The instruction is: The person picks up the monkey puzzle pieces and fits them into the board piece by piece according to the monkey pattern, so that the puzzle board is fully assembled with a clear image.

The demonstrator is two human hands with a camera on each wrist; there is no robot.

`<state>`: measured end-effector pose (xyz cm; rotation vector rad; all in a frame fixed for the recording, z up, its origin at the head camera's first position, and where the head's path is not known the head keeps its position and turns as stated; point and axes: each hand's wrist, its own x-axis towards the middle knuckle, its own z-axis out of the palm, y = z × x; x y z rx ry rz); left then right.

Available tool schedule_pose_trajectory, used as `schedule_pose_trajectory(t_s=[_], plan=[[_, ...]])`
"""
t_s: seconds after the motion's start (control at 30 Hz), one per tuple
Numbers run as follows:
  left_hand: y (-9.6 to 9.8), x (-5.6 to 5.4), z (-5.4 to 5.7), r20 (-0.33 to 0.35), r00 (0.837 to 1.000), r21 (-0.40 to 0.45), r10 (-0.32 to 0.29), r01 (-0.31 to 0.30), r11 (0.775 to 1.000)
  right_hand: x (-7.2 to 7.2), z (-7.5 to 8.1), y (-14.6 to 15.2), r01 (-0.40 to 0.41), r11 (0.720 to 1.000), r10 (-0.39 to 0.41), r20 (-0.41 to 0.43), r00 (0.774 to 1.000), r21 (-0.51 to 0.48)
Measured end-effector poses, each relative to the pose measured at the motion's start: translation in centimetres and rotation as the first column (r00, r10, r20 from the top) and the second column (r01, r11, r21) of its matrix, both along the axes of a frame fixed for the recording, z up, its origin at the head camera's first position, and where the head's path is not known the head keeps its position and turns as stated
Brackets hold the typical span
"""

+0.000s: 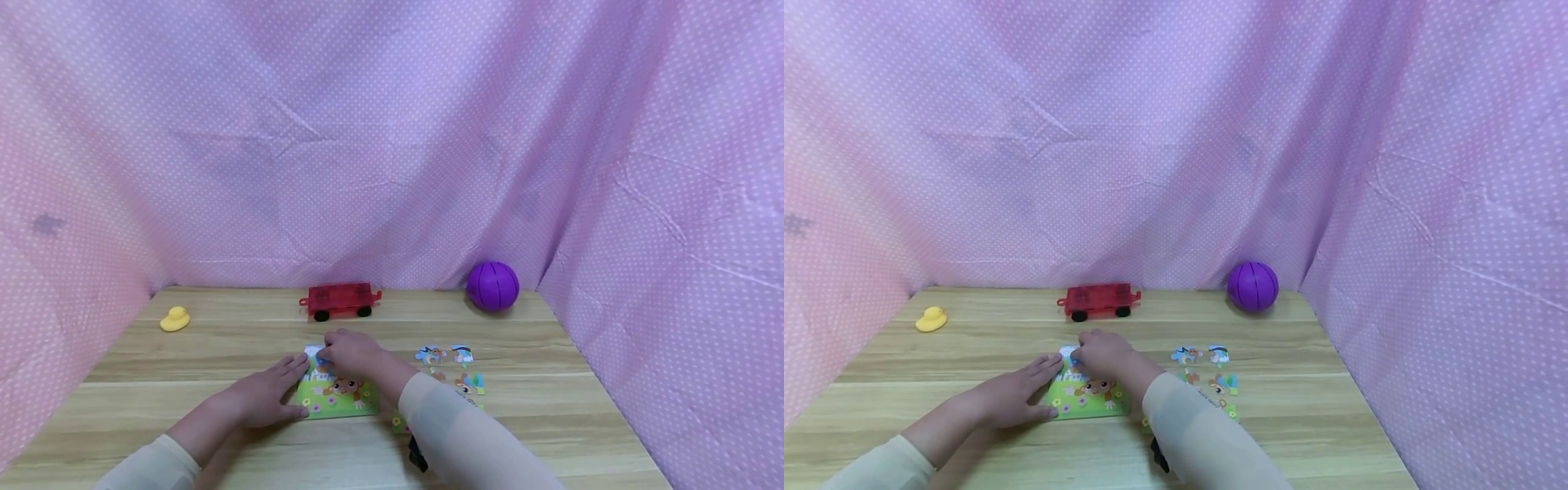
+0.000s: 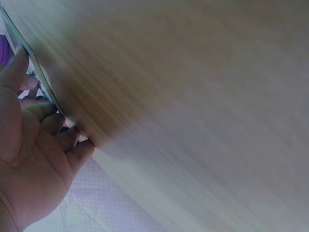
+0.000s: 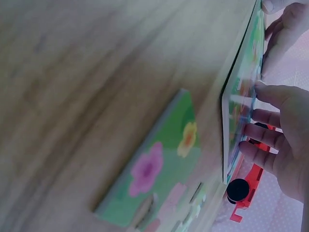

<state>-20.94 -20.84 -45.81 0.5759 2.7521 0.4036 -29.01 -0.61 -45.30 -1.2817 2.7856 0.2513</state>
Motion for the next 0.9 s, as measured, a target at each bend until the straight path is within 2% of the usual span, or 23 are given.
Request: schedule_pose_trajectory(t_s=[0.17,0.3,0.43,0.53,0.73,0.9], plan=[[0.0,0.0,0.0,-0.004,1.000,0.008,-0.003,0.003,1.000,0.2,0.1,0.4,-0.034,0.999,0.034,-0.002,0.999,-0.006],[0.0,0.0,0.0,-0.001,1.000,0.014,-0.011,0.011,1.000,-0.1,0.4,1.1,-0.024,0.999,0.028,0.071,0.997,-0.049],[0.1,0.0,0.1,0.009,1.000,0.015,-0.008,0.008,1.000,-1.0,1.1,2.9,0.005,0.990,0.016,0.144,0.989,-0.142],[0.1,0.0,0.2,0.018,1.000,0.007,-0.003,0.002,1.000,-1.9,1.6,5.0,0.020,0.980,0.005,0.128,0.992,-0.196],[0.2,0.0,0.2,0.028,1.000,-0.003,-0.001,0.001,1.000,-3.6,2.5,10.2,0.110,0.966,-0.082,0.130,0.988,-0.235],[0.2,-0.3,0.0,0.033,0.999,-0.017,0.007,-0.007,1.000,-3.8,2.8,14.0,0.215,0.950,-0.177,0.175,0.968,-0.227]])
